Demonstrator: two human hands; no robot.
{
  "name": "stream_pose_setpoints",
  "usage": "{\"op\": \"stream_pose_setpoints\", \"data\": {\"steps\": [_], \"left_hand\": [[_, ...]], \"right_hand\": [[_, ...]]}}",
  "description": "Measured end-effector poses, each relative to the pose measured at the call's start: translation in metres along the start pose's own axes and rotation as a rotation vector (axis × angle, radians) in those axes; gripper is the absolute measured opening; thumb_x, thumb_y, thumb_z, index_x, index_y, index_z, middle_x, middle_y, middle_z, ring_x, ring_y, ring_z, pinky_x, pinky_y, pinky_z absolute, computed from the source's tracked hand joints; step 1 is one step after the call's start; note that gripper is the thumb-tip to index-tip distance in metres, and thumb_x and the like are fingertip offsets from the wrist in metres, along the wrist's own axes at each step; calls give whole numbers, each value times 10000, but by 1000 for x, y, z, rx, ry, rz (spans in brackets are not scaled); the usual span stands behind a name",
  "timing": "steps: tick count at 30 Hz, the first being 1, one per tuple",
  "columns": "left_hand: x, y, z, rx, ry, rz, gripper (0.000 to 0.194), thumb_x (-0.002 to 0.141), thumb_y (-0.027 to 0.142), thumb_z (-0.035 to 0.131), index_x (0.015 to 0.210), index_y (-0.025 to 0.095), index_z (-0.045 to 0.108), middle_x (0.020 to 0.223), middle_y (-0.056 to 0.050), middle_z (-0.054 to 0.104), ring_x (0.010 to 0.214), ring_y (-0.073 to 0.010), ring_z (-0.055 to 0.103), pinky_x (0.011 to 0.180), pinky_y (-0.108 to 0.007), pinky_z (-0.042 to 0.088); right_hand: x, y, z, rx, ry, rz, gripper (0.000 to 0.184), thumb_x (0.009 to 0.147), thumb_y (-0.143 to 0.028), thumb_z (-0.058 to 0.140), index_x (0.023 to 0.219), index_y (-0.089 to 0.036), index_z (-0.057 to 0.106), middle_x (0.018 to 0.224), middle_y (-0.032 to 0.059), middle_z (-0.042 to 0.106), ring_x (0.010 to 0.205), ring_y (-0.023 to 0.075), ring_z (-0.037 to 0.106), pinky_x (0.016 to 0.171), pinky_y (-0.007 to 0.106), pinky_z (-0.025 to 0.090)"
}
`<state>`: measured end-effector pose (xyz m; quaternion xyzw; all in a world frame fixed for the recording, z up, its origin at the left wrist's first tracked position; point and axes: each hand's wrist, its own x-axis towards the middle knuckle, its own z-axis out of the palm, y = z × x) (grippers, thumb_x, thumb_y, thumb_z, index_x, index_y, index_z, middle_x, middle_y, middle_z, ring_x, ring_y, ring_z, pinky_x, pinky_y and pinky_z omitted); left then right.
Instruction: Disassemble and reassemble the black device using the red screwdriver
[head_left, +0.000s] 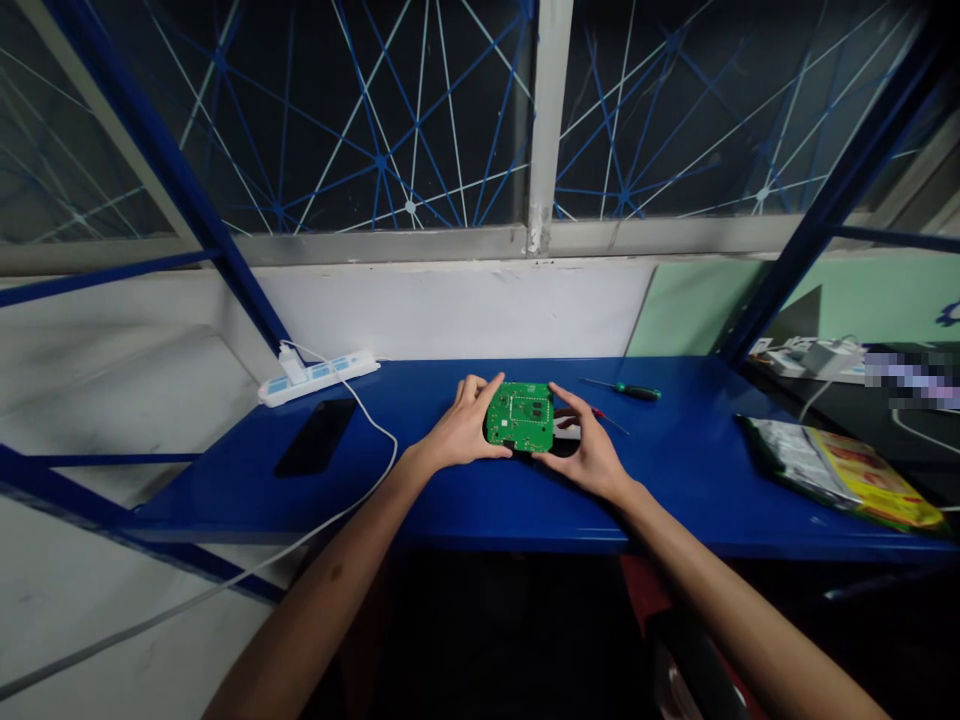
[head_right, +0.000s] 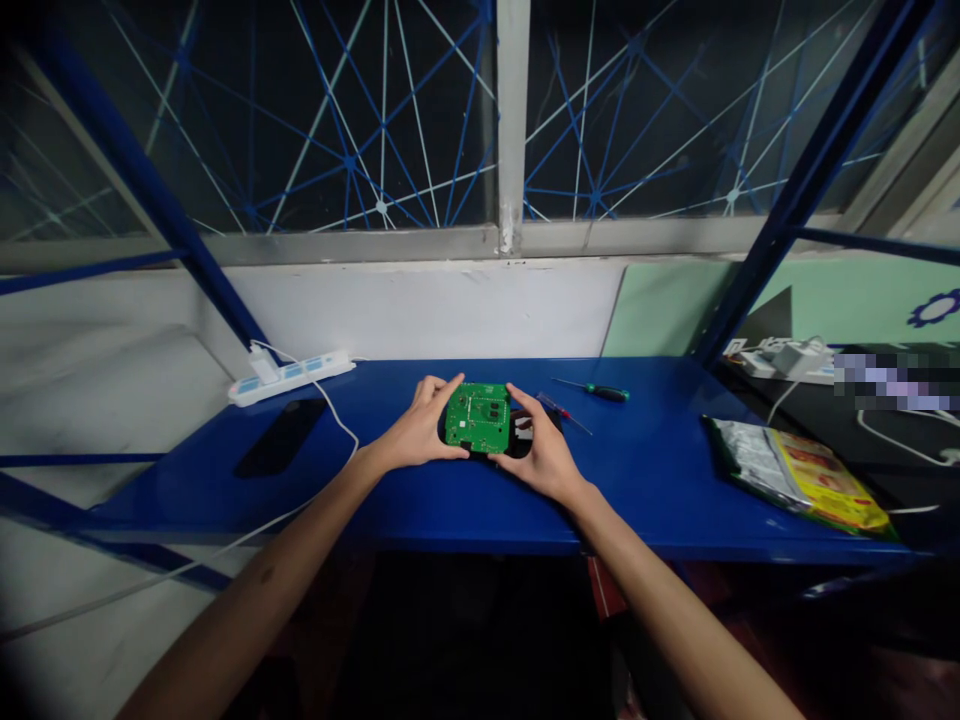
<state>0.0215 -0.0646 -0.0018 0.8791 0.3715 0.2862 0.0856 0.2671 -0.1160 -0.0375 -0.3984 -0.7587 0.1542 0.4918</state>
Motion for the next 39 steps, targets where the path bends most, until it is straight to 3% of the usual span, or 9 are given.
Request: {"op": "stream_pose_setpoints", "data": {"steps": [4, 10, 14, 18, 21, 24, 30, 39], "left_hand": [[-1, 0, -4, 25, -15, -29, 1143, 548, 469, 921, 1517, 269, 347, 1205, -98, 417, 1148, -344, 472, 1037, -582, 467], [-3, 6, 1, -136, -29, -101, 1111, 556, 577, 904, 1481, 260, 376, 1249, -105, 391, 1247, -355, 458, 1120, -588, 387], [1, 17, 17, -300, -46, -36, 1067, 540, 523, 933, 1441, 260, 426, 1395, -140, 354, 1355, -384, 390, 1164, -591, 331], [3, 21, 31, -390, -32, -10, 1035, 534, 512, 940, 1417, 261, 461, 1490, -143, 346, 1412, -410, 339, 1183, -617, 285], [-2, 17, 38, -562, 28, -57, 1082, 588, 518, 922, 1481, 261, 369, 1493, -142, 392, 1386, -373, 417, 1152, -580, 366], [-10, 12, 39, -712, 25, -72, 1178, 611, 470, 929, 1539, 269, 233, 1469, -146, 435, 1337, -326, 501, 1109, -521, 442], [-17, 8, 39, -555, 66, -128, 1134, 509, 356, 986, 1464, 277, 377, 1490, -140, 404, 1366, -346, 464, 1132, -549, 408], [-22, -4, 50, -566, 80, -192, 957, 561, 284, 970, 1364, 216, 453, 1358, -146, 527, 1285, -335, 546, 1093, -546, 438]], "right_hand": [[-1, 1, -3, -27, -8, -26, 980, 734, -370, 812, 1541, -300, 260, 1539, 149, 443, 1078, 286, 651, 899, 479, 582], [2, 4, -1, 79, 34, -45, 988, 741, -479, 816, 1514, -265, 239, 1557, 183, 404, 1267, 332, 581, 1015, 524, 526], [1, 3, 2, 169, -58, -50, 744, 784, -673, 679, 1328, -247, 405, 1479, 194, 486, 1320, 352, 540, 1078, 549, 457], [0, -1, 4, 166, -175, -102, 773, 801, -793, 520, 1329, -242, 400, 1592, 217, 331, 1470, 375, 354, 1148, 582, 352], [1, -4, 6, 118, -214, -117, 827, 758, -727, 656, 1372, -251, 374, 1637, 219, 222, 1501, 382, 289, 1152, 583, 343], [1, -7, 7, 49, -220, -124, 769, 751, -577, 770, 1349, -266, 401, 1625, 203, 246, 1485, 376, 326, 1138, 575, 375], [0, -9, 6, 37, -234, -92, 763, 743, -536, 796, 1346, -264, 415, 1616, 200, 256, 1476, 372, 343, 1138, 586, 385], [-1, -7, 8, 15, -195, -84, 754, 707, -572, 809, 1311, -280, 464, 1581, 182, 317, 1455, 377, 377, 1126, 604, 390]]}}
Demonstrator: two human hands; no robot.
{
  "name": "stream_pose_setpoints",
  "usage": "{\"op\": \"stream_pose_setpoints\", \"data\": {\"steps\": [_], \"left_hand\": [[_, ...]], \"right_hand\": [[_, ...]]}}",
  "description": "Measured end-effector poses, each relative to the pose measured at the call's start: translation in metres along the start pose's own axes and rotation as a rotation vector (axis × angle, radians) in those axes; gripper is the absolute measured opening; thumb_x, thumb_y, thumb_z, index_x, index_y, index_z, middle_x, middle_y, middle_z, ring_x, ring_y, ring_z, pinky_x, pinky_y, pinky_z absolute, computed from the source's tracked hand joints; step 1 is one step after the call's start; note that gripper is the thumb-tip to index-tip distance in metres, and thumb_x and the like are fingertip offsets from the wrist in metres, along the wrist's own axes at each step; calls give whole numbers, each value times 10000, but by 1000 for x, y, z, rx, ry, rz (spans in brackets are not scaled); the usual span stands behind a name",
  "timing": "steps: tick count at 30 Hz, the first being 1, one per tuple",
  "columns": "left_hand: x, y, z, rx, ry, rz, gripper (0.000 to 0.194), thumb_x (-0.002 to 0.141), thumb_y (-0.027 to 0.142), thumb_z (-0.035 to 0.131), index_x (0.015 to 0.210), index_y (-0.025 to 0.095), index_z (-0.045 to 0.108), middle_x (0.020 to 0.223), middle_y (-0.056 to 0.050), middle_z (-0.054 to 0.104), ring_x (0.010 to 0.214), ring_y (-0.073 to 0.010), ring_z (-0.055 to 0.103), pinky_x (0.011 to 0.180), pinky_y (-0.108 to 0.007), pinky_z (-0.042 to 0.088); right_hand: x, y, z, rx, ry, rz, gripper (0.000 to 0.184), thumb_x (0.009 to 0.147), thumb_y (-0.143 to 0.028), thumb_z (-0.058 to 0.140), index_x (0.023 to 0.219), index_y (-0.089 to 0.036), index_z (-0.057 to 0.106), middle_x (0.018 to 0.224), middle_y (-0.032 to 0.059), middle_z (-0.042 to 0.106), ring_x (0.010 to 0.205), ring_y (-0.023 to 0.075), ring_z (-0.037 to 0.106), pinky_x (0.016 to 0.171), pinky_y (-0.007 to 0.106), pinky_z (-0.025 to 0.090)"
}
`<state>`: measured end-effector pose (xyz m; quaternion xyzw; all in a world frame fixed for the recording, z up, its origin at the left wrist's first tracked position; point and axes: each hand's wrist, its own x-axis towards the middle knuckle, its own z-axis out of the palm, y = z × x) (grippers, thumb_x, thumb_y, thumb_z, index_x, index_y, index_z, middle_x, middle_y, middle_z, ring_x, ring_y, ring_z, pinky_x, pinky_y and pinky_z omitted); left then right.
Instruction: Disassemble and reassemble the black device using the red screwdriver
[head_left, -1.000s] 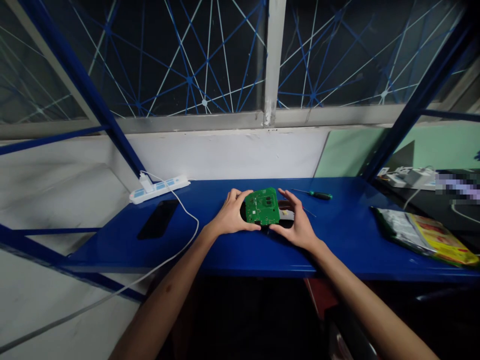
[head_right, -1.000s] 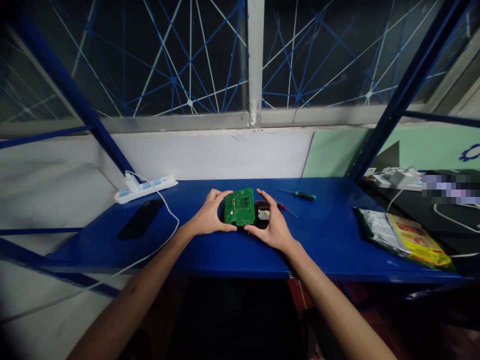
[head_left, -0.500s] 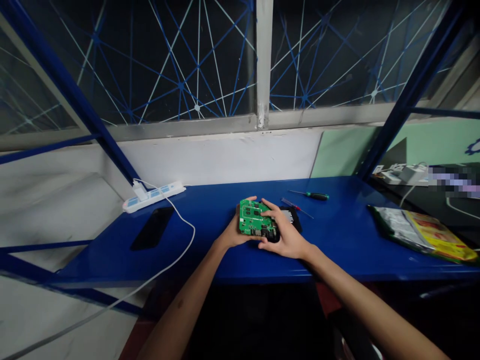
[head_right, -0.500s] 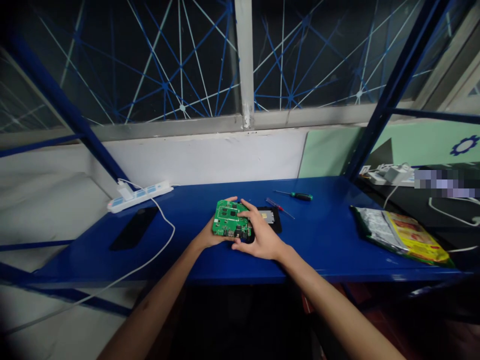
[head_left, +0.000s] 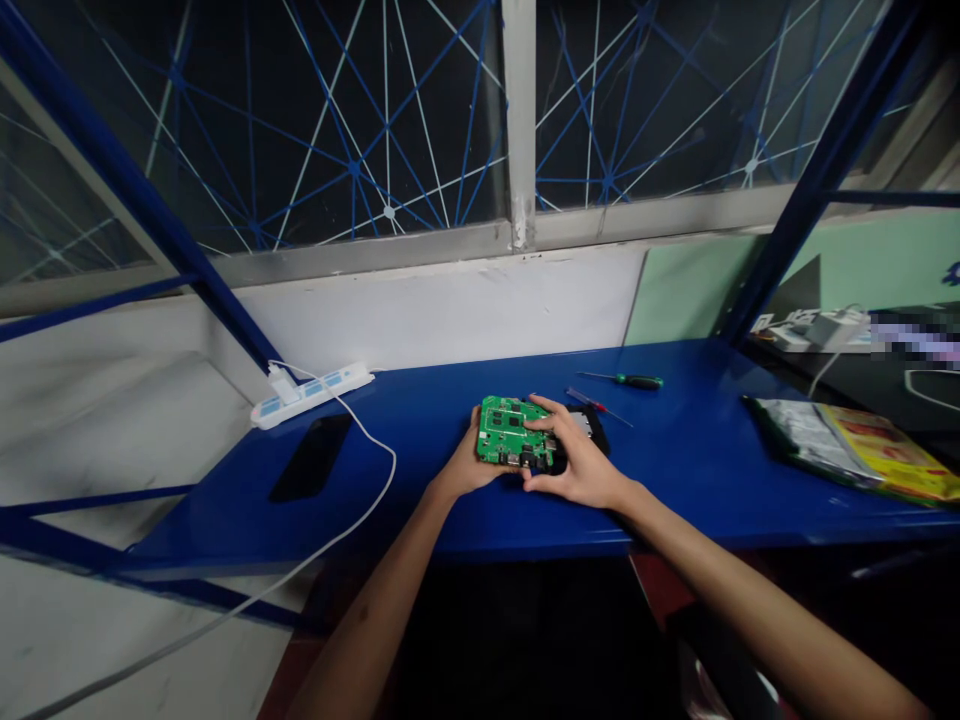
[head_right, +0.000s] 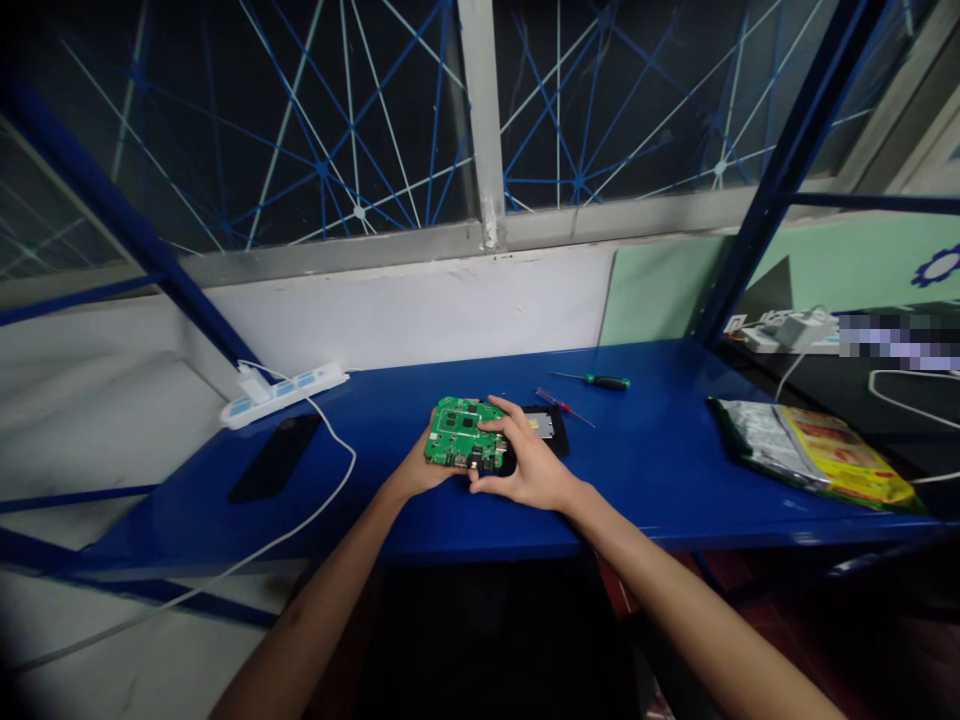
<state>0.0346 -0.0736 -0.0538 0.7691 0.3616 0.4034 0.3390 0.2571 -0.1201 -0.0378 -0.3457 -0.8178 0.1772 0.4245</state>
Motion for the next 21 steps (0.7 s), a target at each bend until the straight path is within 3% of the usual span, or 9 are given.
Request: {"op": "stream_pose_setpoints", "data": {"steps": [6, 9, 11, 12, 14, 16, 19, 21], "left_hand": [[5, 9, -11, 145, -87, 173, 577, 761, 168, 770, 1294, 211, 552, 1326, -129, 537, 1273, -309, 530, 1126, -510, 410], [9, 16, -19, 283, -140, 184, 491, 812, 183, 728, 1281, 229, 594, 1281, -121, 586, 1249, -325, 515, 1106, -537, 411], [10, 19, -26, 333, -130, 126, 584, 805, 246, 773, 1347, 251, 554, 1300, -117, 587, 1247, -342, 512, 1097, -570, 409], [9, 20, -30, 322, -124, 93, 721, 766, 292, 824, 1408, 264, 495, 1347, -120, 557, 1266, -349, 503, 1101, -577, 408], [6, 22, -36, 253, -143, 52, 1049, 674, 368, 902, 1533, 297, 303, 1482, -132, 433, 1326, -353, 475, 1121, -563, 407], [3, 25, -39, 222, -163, 50, 1252, 621, 416, 932, 1582, 328, 133, 1570, -140, 301, 1382, -361, 428, 1143, -552, 398], [1, 33, -38, 300, -179, 82, 1348, 595, 452, 938, 1592, 336, 38, 1620, -150, 175, 1443, -402, 334, 1168, -594, 356], [2, 38, -35, 370, -203, 109, 1324, 617, 442, 928, 1595, 323, 43, 1623, -152, 173, 1475, -415, 262, 1186, -620, 310]], "right_hand": [[0, 0, -1, -9, 32, -13, 600, 772, -497, 778, 1249, -283, 484, 1517, 161, 381, 1417, 363, 415, 1121, 590, 398], [0, 1, -3, 2, 89, -24, 621, 764, -436, 785, 1260, -282, 444, 1489, 159, 388, 1407, 351, 413, 1125, 580, 395], [0, 2, -4, 6, 139, -35, 647, 754, -396, 785, 1272, -280, 415, 1474, 160, 385, 1409, 349, 401, 1129, 582, 389], [0, 3, -4, 4, 154, -39, 663, 746, -381, 786, 1279, -280, 405, 1471, 160, 380, 1411, 352, 394, 1131, 586, 384], [1, 3, -5, -5, 162, -45, 707, 730, -366, 791, 1304, -282, 386, 1474, 160, 365, 1421, 360, 377, 1137, 597, 373], [1, 3, -4, -4, 151, -51, 776, 715, -358, 800, 1346, -282, 356, 1480, 161, 351, 1430, 360, 362, 1145, 592, 369], [1, 3, -4, -1, 133, -58, 843, 710, -347, 804, 1397, -278, 320, 1487, 164, 338, 1432, 351, 361, 1158, 574, 366], [1, 4, -4, 0, 125, -60, 859, 714, -348, 801, 1416, -279, 311, 1487, 162, 338, 1429, 351, 367, 1161, 576, 365]]}}
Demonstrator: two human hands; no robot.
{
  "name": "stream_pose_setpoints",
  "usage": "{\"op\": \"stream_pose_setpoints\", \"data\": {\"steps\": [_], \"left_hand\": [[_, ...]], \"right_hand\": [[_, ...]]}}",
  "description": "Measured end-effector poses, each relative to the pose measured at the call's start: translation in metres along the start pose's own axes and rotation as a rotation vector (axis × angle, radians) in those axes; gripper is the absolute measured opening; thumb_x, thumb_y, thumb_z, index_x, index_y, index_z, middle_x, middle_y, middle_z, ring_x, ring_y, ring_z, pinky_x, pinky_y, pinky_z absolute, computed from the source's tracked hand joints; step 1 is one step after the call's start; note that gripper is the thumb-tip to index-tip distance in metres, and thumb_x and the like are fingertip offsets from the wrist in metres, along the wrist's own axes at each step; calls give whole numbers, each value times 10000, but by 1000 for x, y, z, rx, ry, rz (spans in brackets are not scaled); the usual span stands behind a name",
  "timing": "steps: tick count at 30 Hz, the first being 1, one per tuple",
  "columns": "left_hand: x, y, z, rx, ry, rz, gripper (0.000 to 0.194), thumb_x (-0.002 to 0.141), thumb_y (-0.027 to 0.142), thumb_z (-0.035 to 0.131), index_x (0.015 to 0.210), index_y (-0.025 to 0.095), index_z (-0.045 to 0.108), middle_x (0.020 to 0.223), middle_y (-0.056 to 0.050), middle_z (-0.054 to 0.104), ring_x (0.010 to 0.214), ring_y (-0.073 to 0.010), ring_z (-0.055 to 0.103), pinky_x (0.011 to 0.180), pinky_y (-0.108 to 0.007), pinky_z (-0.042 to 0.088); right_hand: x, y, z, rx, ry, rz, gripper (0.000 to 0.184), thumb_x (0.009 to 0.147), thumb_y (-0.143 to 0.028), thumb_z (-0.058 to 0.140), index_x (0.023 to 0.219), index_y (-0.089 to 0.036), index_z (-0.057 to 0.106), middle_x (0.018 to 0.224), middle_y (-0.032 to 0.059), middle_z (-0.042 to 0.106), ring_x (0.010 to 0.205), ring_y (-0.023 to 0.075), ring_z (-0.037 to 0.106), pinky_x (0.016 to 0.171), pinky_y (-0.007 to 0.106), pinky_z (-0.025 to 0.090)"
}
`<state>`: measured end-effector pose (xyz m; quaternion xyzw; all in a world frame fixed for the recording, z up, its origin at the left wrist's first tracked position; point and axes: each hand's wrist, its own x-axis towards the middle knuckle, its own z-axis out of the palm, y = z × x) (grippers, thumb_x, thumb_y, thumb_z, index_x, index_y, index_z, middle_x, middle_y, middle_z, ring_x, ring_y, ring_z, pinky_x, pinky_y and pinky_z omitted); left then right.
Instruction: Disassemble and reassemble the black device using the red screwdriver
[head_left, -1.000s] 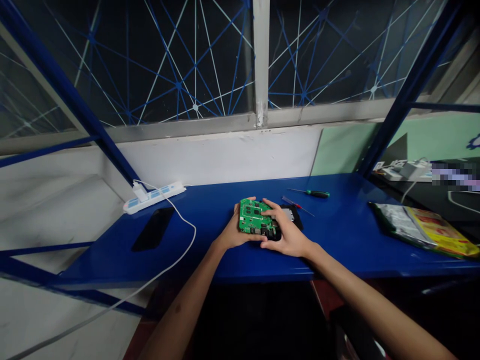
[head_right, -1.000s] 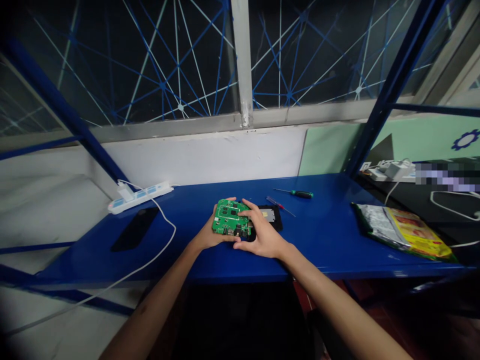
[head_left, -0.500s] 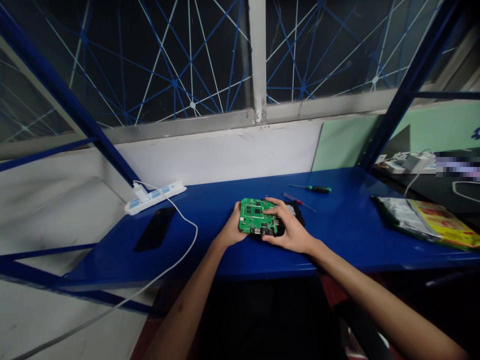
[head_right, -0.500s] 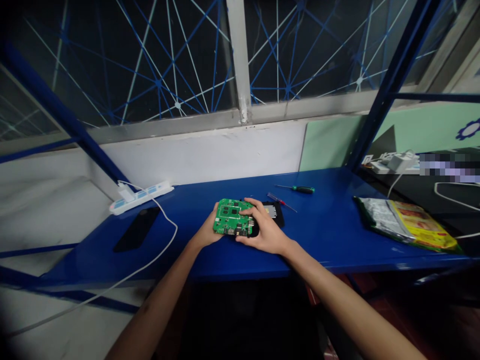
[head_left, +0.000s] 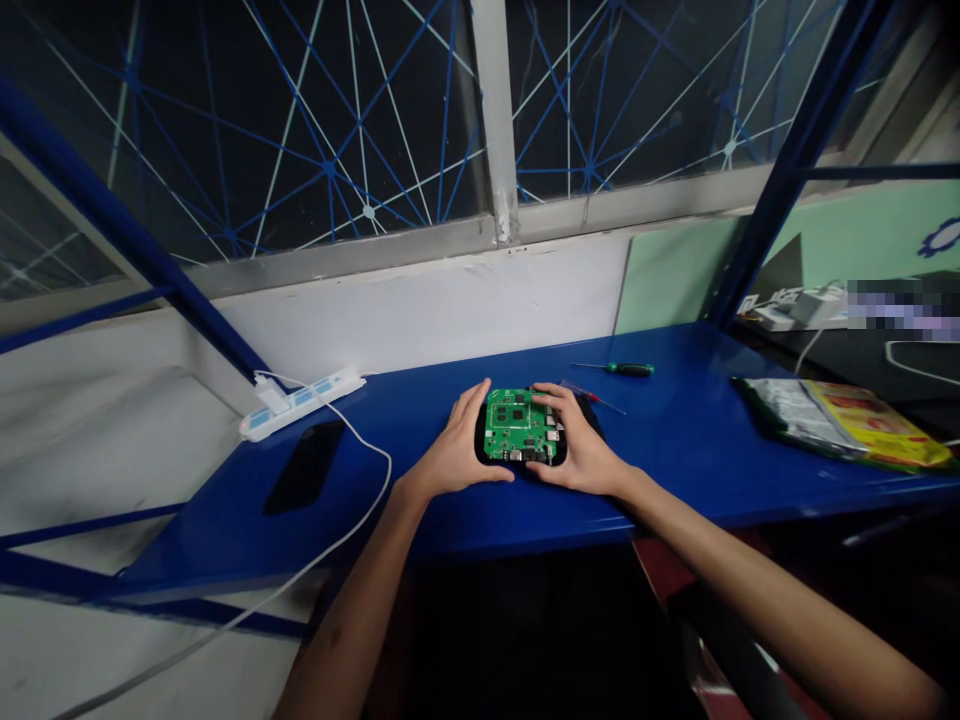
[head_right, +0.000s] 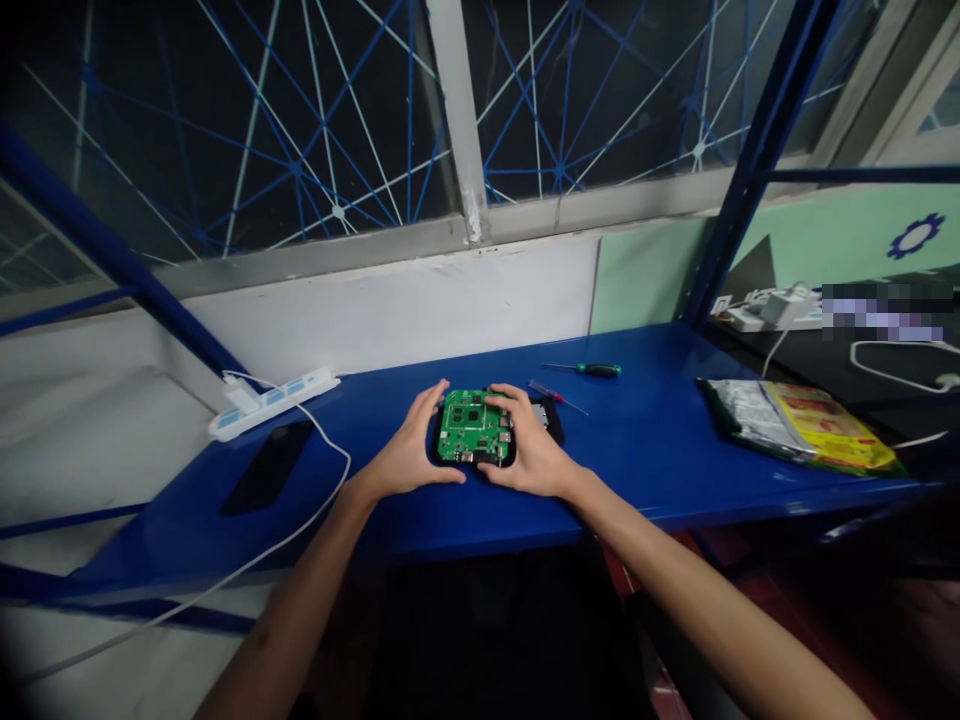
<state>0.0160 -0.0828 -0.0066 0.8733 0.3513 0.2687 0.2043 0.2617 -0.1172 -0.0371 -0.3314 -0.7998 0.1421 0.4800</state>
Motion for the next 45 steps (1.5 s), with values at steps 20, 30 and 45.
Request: {"op": "stream_pose_setpoints", "data": {"steps": [20, 30, 45], "left_hand": [[0, -13, 19, 84, 141, 11, 1303, 566, 455, 958, 1565, 332, 130, 1564, -116, 364, 1449, -361, 331, 1185, -576, 311], [-7, -18, 12, 60, 137, -12, 1243, 582, 440, 944, 1555, 309, 182, 1538, -110, 387, 1416, -349, 372, 1167, -557, 354], [4, -41, -1, -30, 112, -15, 1253, 580, 541, 923, 1558, 299, 178, 1551, -144, 337, 1417, -399, 361, 1156, -606, 354]], "right_hand": [[-2, 10, -1, -162, -48, 69, 1027, 707, -381, 797, 1535, -257, 201, 1510, 172, 336, 1438, 366, 364, 1173, 577, 358], [5, 10, -21, -125, -175, 3, 820, 846, -360, 680, 1530, -225, 248, 1540, 171, 425, 1422, 316, 433, 1162, 558, 385], [69, 10, -44, -317, -506, -28, 829, 775, -357, 672, 1496, -100, 356, 1440, 218, 549, 1296, 379, 557, 1028, 506, 513]]}}
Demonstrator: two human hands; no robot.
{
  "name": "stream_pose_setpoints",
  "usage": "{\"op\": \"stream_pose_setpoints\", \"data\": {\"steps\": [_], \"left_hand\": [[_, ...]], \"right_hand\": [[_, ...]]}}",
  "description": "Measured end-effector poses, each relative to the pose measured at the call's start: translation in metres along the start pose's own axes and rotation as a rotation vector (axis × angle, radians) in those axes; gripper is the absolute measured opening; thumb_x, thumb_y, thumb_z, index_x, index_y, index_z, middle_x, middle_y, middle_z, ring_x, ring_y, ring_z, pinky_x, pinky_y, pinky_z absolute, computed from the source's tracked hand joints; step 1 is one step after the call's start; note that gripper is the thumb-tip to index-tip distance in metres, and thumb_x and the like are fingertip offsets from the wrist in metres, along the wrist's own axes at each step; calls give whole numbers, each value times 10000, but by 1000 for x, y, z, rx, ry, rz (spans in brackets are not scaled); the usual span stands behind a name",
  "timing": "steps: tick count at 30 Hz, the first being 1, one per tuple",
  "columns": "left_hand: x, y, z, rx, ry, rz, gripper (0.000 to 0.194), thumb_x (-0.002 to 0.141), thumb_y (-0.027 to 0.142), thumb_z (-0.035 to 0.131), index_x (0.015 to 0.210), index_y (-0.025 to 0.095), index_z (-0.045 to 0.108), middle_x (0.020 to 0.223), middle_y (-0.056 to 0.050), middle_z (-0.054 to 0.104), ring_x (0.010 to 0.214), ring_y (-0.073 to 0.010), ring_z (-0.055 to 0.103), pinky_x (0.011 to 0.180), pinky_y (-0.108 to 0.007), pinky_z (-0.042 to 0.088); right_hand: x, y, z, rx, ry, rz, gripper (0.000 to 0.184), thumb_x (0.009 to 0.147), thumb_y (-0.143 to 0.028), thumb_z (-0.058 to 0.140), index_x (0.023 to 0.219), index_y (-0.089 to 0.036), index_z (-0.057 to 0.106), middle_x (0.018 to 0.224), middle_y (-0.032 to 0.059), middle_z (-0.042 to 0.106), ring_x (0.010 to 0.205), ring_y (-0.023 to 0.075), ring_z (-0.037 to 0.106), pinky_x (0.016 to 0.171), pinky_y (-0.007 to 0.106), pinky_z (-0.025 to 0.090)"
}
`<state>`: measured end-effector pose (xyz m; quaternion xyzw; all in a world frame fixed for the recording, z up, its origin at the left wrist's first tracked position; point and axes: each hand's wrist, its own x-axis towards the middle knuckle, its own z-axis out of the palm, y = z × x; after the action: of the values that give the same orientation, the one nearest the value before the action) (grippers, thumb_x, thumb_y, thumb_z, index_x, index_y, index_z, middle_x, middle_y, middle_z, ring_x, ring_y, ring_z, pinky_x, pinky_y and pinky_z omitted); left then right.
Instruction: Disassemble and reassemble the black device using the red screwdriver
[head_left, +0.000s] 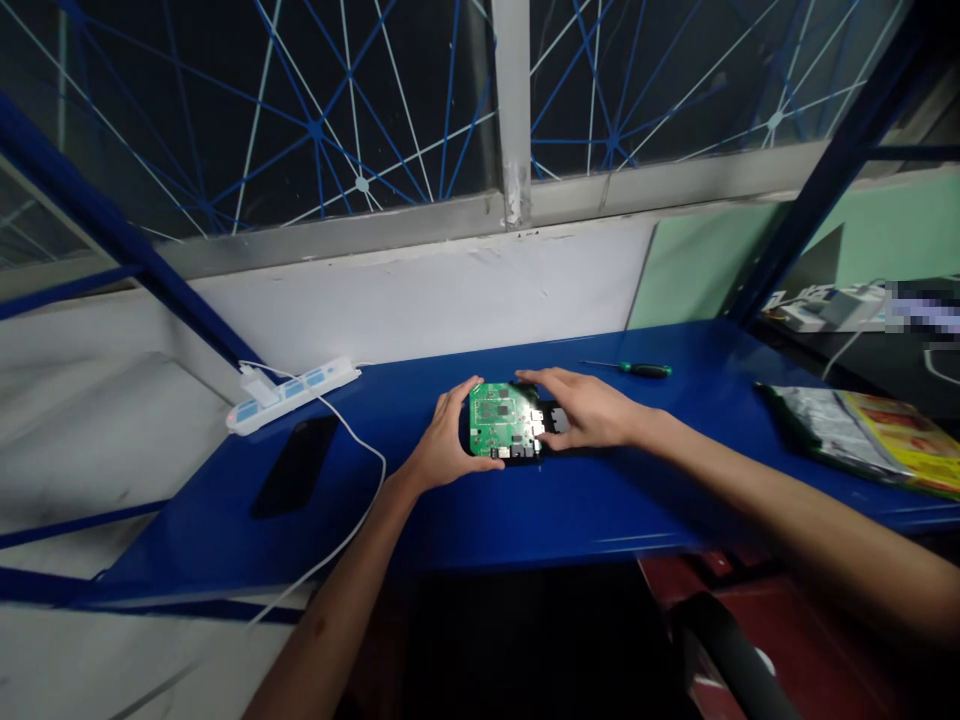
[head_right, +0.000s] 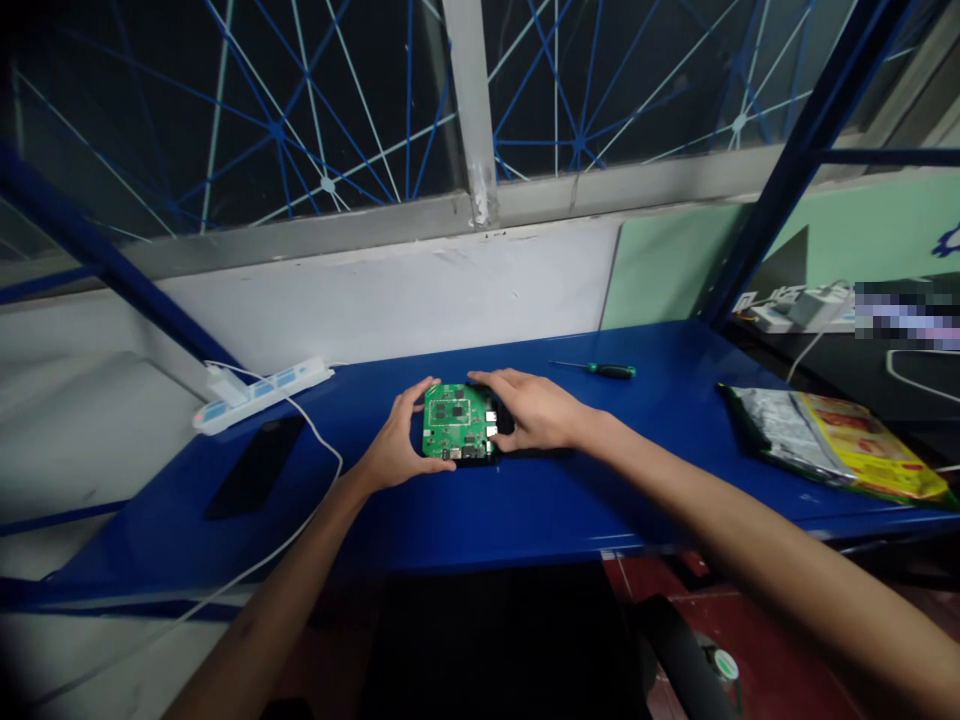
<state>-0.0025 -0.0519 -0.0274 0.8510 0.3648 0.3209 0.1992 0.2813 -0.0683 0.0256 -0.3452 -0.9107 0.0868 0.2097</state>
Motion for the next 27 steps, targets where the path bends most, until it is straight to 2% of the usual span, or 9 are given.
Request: {"op": "stream_pose_setpoints", "data": {"steps": [5, 10, 14, 18, 27], "left_hand": [[-5, -16, 2, -14, -103, -79, 1347, 608, 583, 891, 1584, 282, 13, 1602, -203, 184, 1447, -443, 294, 1149, -662, 317], [-13, -19, 3, 36, -226, -165, 1378, 621, 610, 869, 1581, 263, -56, 1581, -233, 201, 1470, -465, 226, 1133, -704, 289], [-11, -17, 4, 56, -227, -171, 1352, 625, 602, 861, 1584, 244, -24, 1547, -241, 253, 1442, -473, 279, 1103, -704, 332], [-10, -15, 4, 69, -223, -142, 1297, 637, 527, 868, 1577, 242, 22, 1493, -213, 342, 1390, -448, 366, 1085, -665, 388], [-10, -15, 7, 113, -235, -115, 1264, 591, 479, 883, 1555, 236, 102, 1460, -174, 372, 1361, -417, 345, 1111, -630, 375]], "right_hand": [[0, 13, 11, 81, 91, 92, 899, 739, -349, 687, 1509, -119, 282, 1419, 207, 581, 1267, 357, 600, 1012, 509, 531], [0, 23, 25, 129, 102, 132, 926, 722, -336, 707, 1514, -162, 259, 1420, 190, 588, 1236, 358, 628, 989, 517, 553], [-3, 23, 37, 166, 94, 140, 973, 719, -329, 705, 1541, -182, 207, 1411, 190, 599, 1189, 369, 661, 958, 548, 568], [-8, 22, 44, 207, 61, 160, 982, 750, -331, 695, 1554, -194, 149, 1436, 190, 579, 1151, 354, 688, 908, 521, 602], [-13, 20, 45, 257, 27, 162, 933, 768, -334, 697, 1538, -220, 183, 1418, 168, 599, 1166, 343, 682, 928, 511, 603]]}}
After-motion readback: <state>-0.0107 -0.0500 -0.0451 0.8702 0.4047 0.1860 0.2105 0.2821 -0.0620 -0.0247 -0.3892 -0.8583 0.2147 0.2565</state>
